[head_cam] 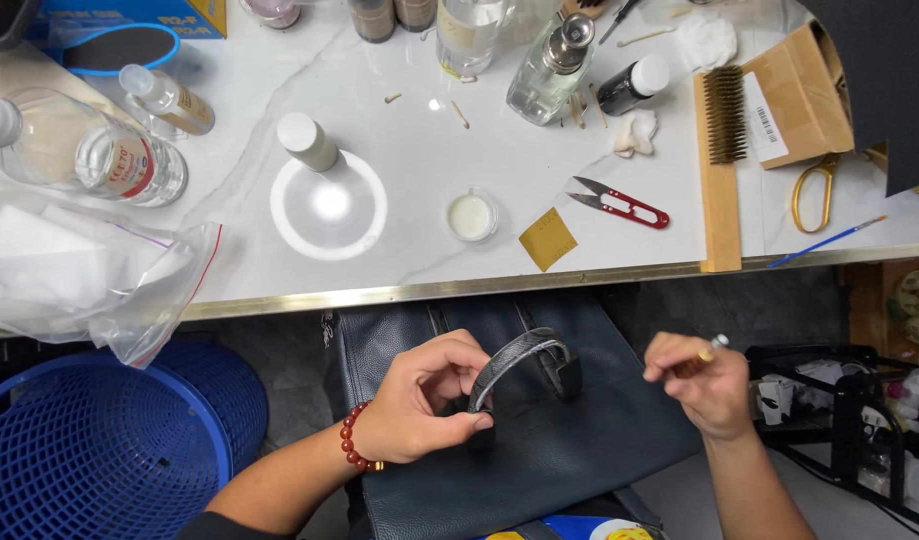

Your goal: Applying edge paint to the handle of a dark blue leather handbag.

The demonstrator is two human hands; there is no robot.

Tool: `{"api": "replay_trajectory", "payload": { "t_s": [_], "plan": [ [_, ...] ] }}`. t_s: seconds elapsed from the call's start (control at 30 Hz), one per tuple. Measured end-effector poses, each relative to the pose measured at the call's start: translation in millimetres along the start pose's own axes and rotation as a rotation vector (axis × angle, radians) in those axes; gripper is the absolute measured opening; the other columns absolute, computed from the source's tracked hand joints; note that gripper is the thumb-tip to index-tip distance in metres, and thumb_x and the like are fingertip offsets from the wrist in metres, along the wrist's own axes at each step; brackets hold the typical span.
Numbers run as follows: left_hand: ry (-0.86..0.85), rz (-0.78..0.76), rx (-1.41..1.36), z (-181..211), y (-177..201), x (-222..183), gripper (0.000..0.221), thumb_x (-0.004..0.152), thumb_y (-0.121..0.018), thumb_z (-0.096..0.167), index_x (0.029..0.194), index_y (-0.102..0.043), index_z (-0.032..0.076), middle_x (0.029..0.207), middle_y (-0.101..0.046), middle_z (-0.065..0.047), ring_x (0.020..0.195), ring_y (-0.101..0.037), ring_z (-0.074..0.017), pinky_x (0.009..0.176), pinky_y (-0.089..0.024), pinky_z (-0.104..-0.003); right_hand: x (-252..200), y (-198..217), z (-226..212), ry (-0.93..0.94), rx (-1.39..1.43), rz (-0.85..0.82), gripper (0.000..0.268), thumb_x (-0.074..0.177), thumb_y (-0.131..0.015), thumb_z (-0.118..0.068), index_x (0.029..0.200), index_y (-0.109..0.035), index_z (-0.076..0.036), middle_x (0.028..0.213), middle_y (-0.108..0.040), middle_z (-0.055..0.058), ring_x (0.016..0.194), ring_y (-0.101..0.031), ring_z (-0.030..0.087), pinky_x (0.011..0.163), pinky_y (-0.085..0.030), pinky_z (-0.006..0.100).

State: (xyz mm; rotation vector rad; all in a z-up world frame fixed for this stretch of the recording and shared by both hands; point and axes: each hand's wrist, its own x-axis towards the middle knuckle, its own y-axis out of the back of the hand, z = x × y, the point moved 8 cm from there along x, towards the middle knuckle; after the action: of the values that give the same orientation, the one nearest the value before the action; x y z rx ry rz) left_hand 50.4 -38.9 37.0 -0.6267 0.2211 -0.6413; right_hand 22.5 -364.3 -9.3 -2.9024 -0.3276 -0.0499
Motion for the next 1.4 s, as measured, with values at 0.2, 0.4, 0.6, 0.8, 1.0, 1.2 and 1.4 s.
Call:
{"api": "replay_trajectory", "payload": {
  "t_s": [0.2, 0.4, 0.6, 0.8, 1.0, 1.2, 1.4],
  "plan": [
    [-0.019, 0.008, -0.102, 1, 7, 0, 0.039, 0.087, -0.074, -0.013, 0.123, -0.061, -0.006, 0.109, -0.054, -0.008, 0.096, -0.061, -0.0135, 0.092, -0.055, -0.029, -98, 42, -12, 0.032, -0.066, 0.144, 0.036, 0.083, -0.084, -0.011, 0.116, -0.074, 0.001, 0.105, -0.077, 0.021, 0.1, -0.071, 0.032, 0.069, -0.052, 0.028],
    [-0.02, 0.007, -0.202, 2, 13, -3, 0.042, 0.086, -0.074, -0.014, 0.125, -0.06, -0.007, 0.106, -0.054, -0.009, 0.095, -0.062, -0.0157, 0.087, -0.057, -0.031, -139, 49, 22, -0.275, -0.411, 0.344, 0.055, 0.058, -0.074, 0.014, 0.112, -0.073, 0.005, 0.131, -0.072, 0.023, 0.081, -0.059, 0.022, 0.048, -0.042, 0.021],
    [-0.038, 0.057, -0.216, 4, 23, -6, 0.045, 0.084, -0.079, -0.007, 0.125, -0.061, -0.006, 0.105, -0.063, -0.009, 0.092, -0.063, -0.0143, 0.085, -0.054, -0.027, -112, 3, -34, 0.14, -0.627, 0.295, 0.034, 0.071, -0.064, 0.016, 0.098, -0.074, -0.003, 0.103, -0.078, 0.012, 0.109, -0.076, 0.027, 0.099, -0.063, 0.035],
    [-0.007, 0.029, -0.144, 38, 32, 23, 0.043, 0.087, -0.079, -0.001, 0.126, -0.062, -0.01, 0.095, -0.067, -0.006, 0.085, -0.062, -0.0107, 0.079, -0.051, -0.023, -97, -36, -121, -0.084, -0.768, 0.19, 0.028, 0.063, -0.074, 0.01, 0.087, -0.079, -0.003, 0.092, -0.079, 0.011, 0.087, -0.078, 0.023, 0.075, -0.064, 0.03],
    [0.079, 0.037, -0.089, 56, 22, 42, 0.047, 0.087, -0.075, 0.001, 0.131, -0.063, -0.011, 0.101, -0.072, -0.009, 0.091, -0.067, -0.0112, 0.089, -0.055, -0.025, -109, -57, -100, -1.135, -0.721, 0.029, 0.024, 0.072, -0.092, 0.0, 0.094, -0.085, -0.003, 0.086, -0.079, 0.012, 0.068, -0.072, 0.02, 0.06, -0.055, 0.029],
    [0.155, 0.077, -0.093, 17, 46, 30, 0.04, 0.089, -0.071, 0.0, 0.127, -0.067, -0.011, 0.103, -0.074, -0.009, 0.095, -0.068, -0.0109, 0.091, -0.054, -0.025, -12, -56, -96, -0.511, -0.391, -0.137, 0.05, 0.068, -0.087, -0.005, 0.116, -0.076, 0.001, 0.086, -0.082, 0.012, 0.07, -0.076, 0.014, 0.061, -0.059, 0.026],
    [0.191, 0.11, 0.006, 36, 39, 20, 0.045, 0.089, -0.073, -0.001, 0.133, -0.066, -0.009, 0.098, -0.073, -0.008, 0.084, -0.064, -0.0073, 0.075, -0.052, -0.02, 107, -110, -118, 0.061, -0.506, -0.088, 0.02, 0.1, -0.059, -0.003, 0.115, -0.071, 0.002, 0.092, -0.072, 0.006, 0.082, -0.068, 0.011, 0.077, -0.057, 0.024]
  ]
}}
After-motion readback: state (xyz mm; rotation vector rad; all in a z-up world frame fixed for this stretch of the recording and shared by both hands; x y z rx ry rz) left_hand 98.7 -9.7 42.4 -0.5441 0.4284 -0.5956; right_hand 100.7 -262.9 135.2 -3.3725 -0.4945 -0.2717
